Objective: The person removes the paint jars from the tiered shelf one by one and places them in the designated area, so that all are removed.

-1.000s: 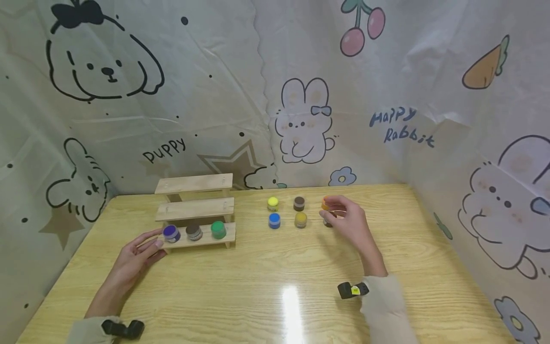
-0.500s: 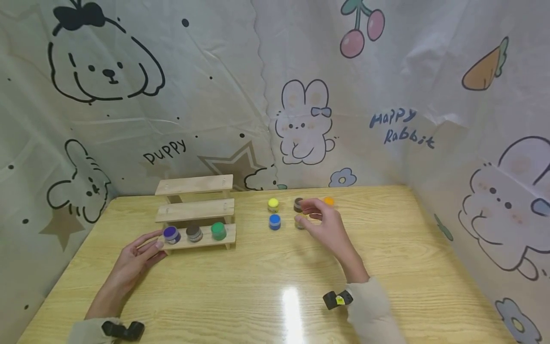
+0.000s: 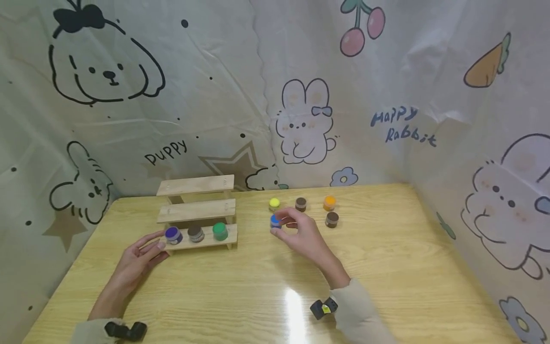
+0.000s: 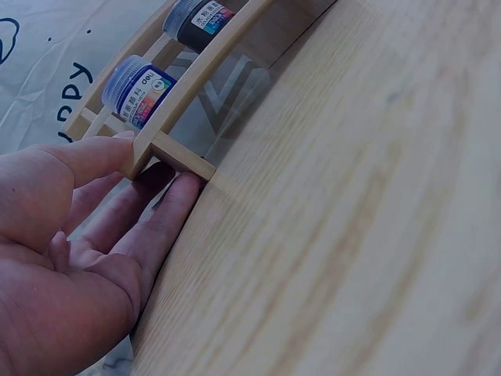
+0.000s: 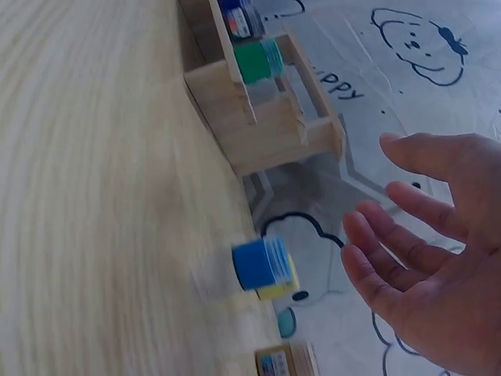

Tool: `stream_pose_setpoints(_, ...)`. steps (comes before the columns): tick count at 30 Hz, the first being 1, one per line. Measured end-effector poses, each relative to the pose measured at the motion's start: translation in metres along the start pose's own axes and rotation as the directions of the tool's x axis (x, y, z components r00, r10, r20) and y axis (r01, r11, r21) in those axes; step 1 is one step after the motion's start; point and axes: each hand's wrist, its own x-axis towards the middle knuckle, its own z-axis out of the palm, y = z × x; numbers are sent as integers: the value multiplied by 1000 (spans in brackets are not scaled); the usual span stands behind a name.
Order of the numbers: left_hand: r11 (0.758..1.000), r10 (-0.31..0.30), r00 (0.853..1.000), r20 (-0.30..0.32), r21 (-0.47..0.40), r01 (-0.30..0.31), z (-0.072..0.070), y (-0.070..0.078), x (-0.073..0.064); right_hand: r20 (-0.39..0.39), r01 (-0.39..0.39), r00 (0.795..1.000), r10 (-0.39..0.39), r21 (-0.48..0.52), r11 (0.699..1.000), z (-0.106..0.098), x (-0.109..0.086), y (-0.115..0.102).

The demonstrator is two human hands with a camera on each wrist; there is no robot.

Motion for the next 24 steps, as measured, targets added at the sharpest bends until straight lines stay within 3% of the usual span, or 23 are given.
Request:
stream_pose_setpoints(10, 1000, -11, 1000, 3, -1, 11, 0, -1, 1, 59, 7, 998, -11, 73, 997, 45, 17, 0)
stream_pose_setpoints(17, 1000, 10, 1000, 7, -2, -10, -1, -2, 1, 103, 13, 994, -27, 129, 992, 73, 30, -13)
stream_pose_setpoints(24, 1000, 3, 1000, -2, 17, -3, -1, -3, 1, 117, 19, 993, -27, 64, 998, 99, 42, -9)
